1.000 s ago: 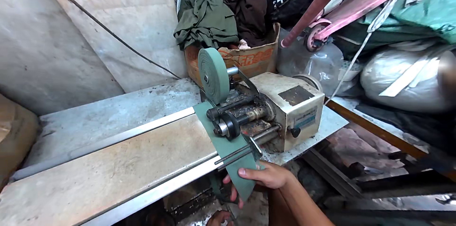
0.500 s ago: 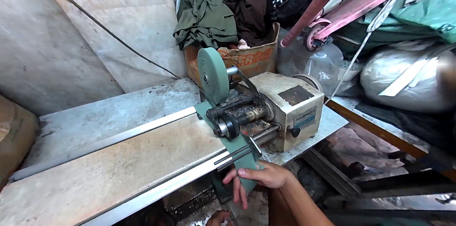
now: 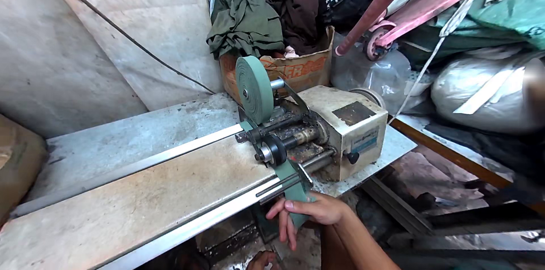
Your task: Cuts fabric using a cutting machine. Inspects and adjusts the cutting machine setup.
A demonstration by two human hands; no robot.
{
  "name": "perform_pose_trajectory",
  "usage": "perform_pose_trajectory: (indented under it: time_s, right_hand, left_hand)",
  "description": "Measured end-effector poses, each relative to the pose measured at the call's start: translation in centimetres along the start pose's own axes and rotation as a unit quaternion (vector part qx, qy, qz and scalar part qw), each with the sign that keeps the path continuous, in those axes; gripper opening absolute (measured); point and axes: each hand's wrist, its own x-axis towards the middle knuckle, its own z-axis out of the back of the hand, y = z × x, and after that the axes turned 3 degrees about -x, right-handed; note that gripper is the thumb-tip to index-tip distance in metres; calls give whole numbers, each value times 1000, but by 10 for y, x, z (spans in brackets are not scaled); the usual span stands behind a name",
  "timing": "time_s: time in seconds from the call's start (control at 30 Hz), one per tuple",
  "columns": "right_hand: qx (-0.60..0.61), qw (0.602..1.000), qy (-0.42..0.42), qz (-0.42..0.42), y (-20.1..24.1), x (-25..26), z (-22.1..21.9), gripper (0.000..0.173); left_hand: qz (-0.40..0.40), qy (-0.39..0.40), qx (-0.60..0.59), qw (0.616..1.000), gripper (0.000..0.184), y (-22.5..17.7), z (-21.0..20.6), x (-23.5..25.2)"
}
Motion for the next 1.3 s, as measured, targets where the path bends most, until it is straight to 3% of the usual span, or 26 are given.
perform_pose_trajectory:
  time_s: [1.3]
  right_hand:
    - [10, 1000, 0, 2, 0, 0, 0, 62]
  left_hand:
    - [8, 7, 3, 1000, 39, -1, 1, 0]
